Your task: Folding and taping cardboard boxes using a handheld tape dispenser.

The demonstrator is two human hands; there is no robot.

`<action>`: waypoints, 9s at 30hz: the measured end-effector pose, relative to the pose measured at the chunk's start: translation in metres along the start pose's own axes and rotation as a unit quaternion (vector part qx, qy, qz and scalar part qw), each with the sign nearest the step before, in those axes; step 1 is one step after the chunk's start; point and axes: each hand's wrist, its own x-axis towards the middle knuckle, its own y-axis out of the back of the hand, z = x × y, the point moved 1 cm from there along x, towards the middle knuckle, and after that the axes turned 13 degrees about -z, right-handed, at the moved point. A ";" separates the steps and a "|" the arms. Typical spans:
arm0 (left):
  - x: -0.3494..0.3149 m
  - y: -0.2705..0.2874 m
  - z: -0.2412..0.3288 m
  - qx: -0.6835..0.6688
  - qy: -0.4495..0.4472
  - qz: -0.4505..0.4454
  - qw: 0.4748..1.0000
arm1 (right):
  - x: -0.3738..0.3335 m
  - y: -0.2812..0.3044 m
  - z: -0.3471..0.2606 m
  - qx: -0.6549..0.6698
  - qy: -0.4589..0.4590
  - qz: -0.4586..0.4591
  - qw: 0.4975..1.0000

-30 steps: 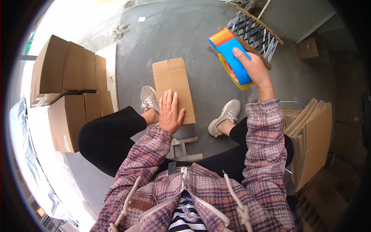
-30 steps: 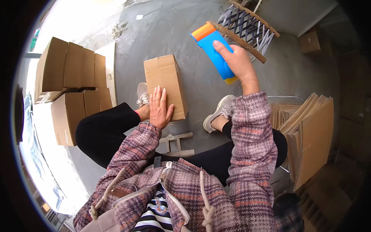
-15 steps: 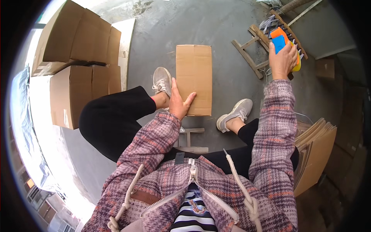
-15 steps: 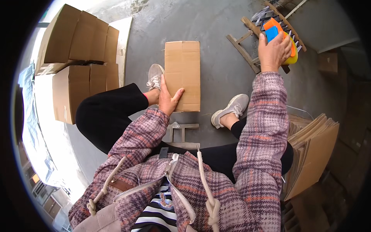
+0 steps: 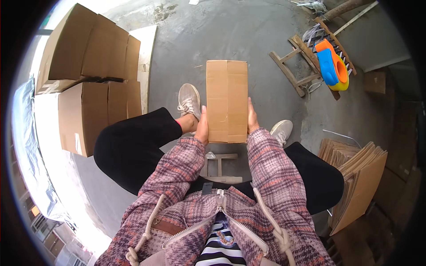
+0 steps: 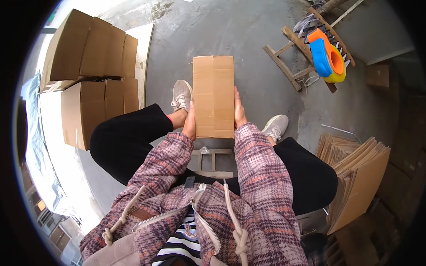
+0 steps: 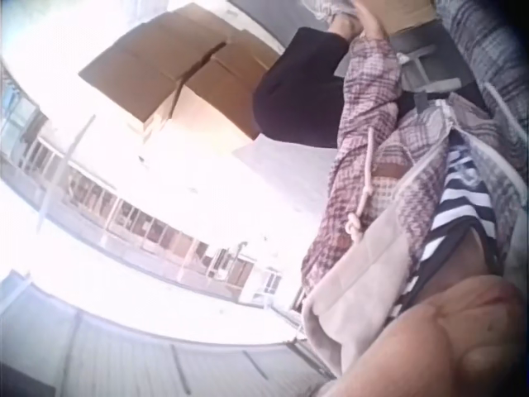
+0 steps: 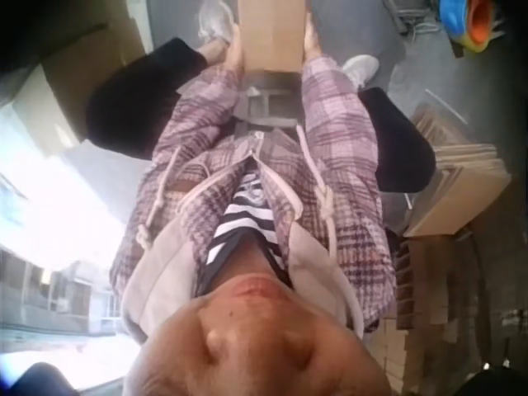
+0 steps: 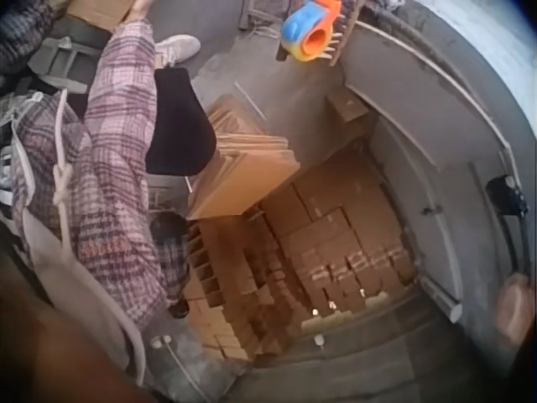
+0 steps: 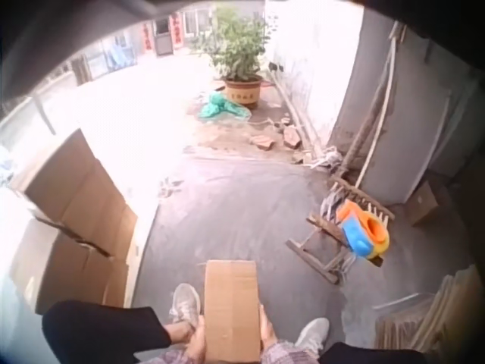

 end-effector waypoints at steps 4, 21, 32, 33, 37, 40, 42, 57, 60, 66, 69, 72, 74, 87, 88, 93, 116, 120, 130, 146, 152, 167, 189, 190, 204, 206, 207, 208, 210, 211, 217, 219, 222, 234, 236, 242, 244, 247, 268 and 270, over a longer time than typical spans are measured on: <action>0.052 0.101 -0.009 0.018 0.027 -0.028 0.999 | 0.013 0.016 0.023 -0.067 -0.064 0.102 0.990; 0.026 -0.019 0.136 0.678 -0.151 0.211 0.688 | -0.058 -0.014 -0.117 -0.094 0.083 0.243 0.962; 0.011 0.002 0.066 0.684 -0.082 0.192 0.699 | -0.019 0.012 -0.203 -0.672 -0.028 0.285 0.683; 0.021 0.021 0.059 0.674 -0.125 0.196 0.702 | -0.030 0.008 -0.230 -0.700 0.178 0.318 0.615; 0.046 0.027 0.041 0.588 -0.250 0.156 0.753 | -0.051 0.033 -0.321 -0.700 0.091 0.502 0.500; 0.049 0.019 0.035 0.501 -0.222 0.100 0.830 | -0.044 0.059 -0.334 -0.716 -0.049 0.467 0.517; 0.044 0.015 0.037 0.491 -0.204 0.096 0.841 | -0.040 0.060 -0.328 -0.772 -0.108 0.403 0.479; -0.020 -0.119 0.099 0.287 -0.307 -0.137 0.897 | -0.137 -0.072 -0.304 -0.654 0.017 0.023 0.756; -0.036 -0.128 0.104 0.157 -0.200 -0.244 0.936 | -0.145 -0.105 -0.281 -0.639 -0.034 -0.048 0.767; -0.051 -0.104 0.091 0.134 -0.140 -0.230 0.954 | -0.141 -0.125 -0.252 -0.658 -0.088 -0.109 0.740; -0.057 -0.096 0.089 0.100 -0.154 -0.233 0.955 | -0.134 -0.133 -0.248 -0.673 -0.101 -0.122 0.723; -0.058 -0.089 0.083 0.112 -0.180 -0.237 0.948 | -0.129 -0.132 -0.239 -0.666 -0.110 -0.131 0.726; -0.060 -0.087 0.079 0.091 -0.183 -0.228 0.952 | -0.121 -0.137 -0.235 -0.668 -0.123 -0.141 0.720; -0.041 -0.011 0.084 0.108 -0.353 0.067 0.927 | -0.058 -0.153 -0.239 -0.681 -0.203 -0.189 0.678; -0.042 0.000 0.090 0.129 -0.356 0.090 0.921 | -0.057 -0.151 -0.242 -0.676 -0.194 -0.179 0.689; -0.015 0.036 0.074 0.093 -0.305 0.108 0.942 | -0.043 -0.146 -0.237 -0.700 -0.220 -0.166 0.659; 0.047 0.078 0.041 0.092 -0.339 0.147 0.925 | 0.000 -0.154 -0.205 -0.763 -0.279 -0.123 0.569; 0.045 0.080 0.041 0.070 -0.316 0.146 0.935 | 0.003 -0.160 -0.204 -0.768 -0.272 -0.119 0.567; 0.039 0.069 0.033 0.115 -0.342 0.177 0.916 | 0.010 -0.167 -0.198 -0.824 -0.302 -0.105 0.468; 0.052 0.076 0.028 0.116 -0.329 0.209 0.914 | 0.025 -0.169 -0.188 -0.829 -0.345 -0.089 0.432; 0.085 0.076 -0.004 0.058 -0.253 0.176 0.950 | 0.032 -0.162 -0.181 -0.827 -0.335 -0.090 0.443; 0.075 0.044 0.001 0.261 -0.270 0.241 0.895 | 0.033 -0.159 -0.179 -0.818 -0.345 -0.069 0.455; 0.048 0.009 0.033 0.355 -0.123 0.105 0.921 | 0.037 -0.165 -0.180 -0.830 -0.333 -0.082 0.440; 0.048 0.009 0.036 0.361 -0.119 0.101 0.919 | 0.037 -0.171 -0.181 -0.823 -0.351 -0.083 0.438; 0.072 0.028 0.025 0.501 -0.134 0.169 0.838 | 0.018 -0.138 -0.214 -0.794 -0.388 -0.141 0.446; 0.076 0.035 0.025 0.498 -0.149 0.151 0.841 | 0.002 -0.125 -0.229 -0.790 -0.395 -0.126 0.451; 0.079 0.035 0.024 0.493 -0.166 0.130 0.844 | -0.008 -0.113 -0.238 -0.787 -0.396 -0.123 0.457; 0.079 0.039 0.025 0.497 -0.166 0.128 0.842 | -0.016 -0.103 -0.247 -0.790 -0.401 -0.111 0.449; 0.079 0.042 0.026 0.508 -0.161 0.116 0.838 | -0.030 -0.084 -0.260 -0.792 -0.407 -0.098 0.446; 0.078 0.042 0.026 0.493 -0.168 0.103 0.847 | -0.038 -0.075 -0.264 -0.790 -0.403 -0.087 0.454; 0.076 0.049 0.028 0.492 -0.171 0.122 0.845 | -0.035 -0.055 -0.250 -0.806 -0.380 -0.074 0.447; 0.074 0.042 0.030 0.527 -0.159 0.163 0.819 | -0.026 -0.056 -0.251 -0.805 -0.384 -0.072 0.446; 0.055 0.000 0.040 0.656 -0.207 0.252 0.681 | -0.033 -0.060 -0.259 -0.798 -0.388 -0.053 0.458; 0.093 -0.086 0.036 0.847 -0.285 0.072 0.444 | -0.028 -0.050 -0.255 -0.780 -0.351 -0.066 0.513; 0.095 -0.089 0.034 0.850 -0.290 0.060 0.435 | -0.027 -0.049 -0.255 -0.779 -0.351 -0.076 0.513; 0.095 -0.092 0.035 0.848 -0.294 0.061 0.437 | -0.026 -0.041 -0.256 -0.785 -0.330 -0.087 0.517; 0.093 -0.092 0.037 0.847 -0.297 0.067 0.436 | -0.029 -0.042 -0.256 -0.784 -0.334 -0.083 0.516; 0.093 -0.092 0.038 0.849 -0.289 0.059 0.437 | -0.031 -0.037 -0.264 -0.782 -0.327 -0.101 0.521; 0.088 -0.101 0.041 0.852 -0.257 0.039 0.454 | -0.072 0.064 -0.312 -0.716 -0.338 -0.093 0.603; 0.089 -0.100 0.040 0.856 -0.248 0.043 0.451 | -0.067 0.064 -0.308 -0.736 -0.337 -0.088 0.581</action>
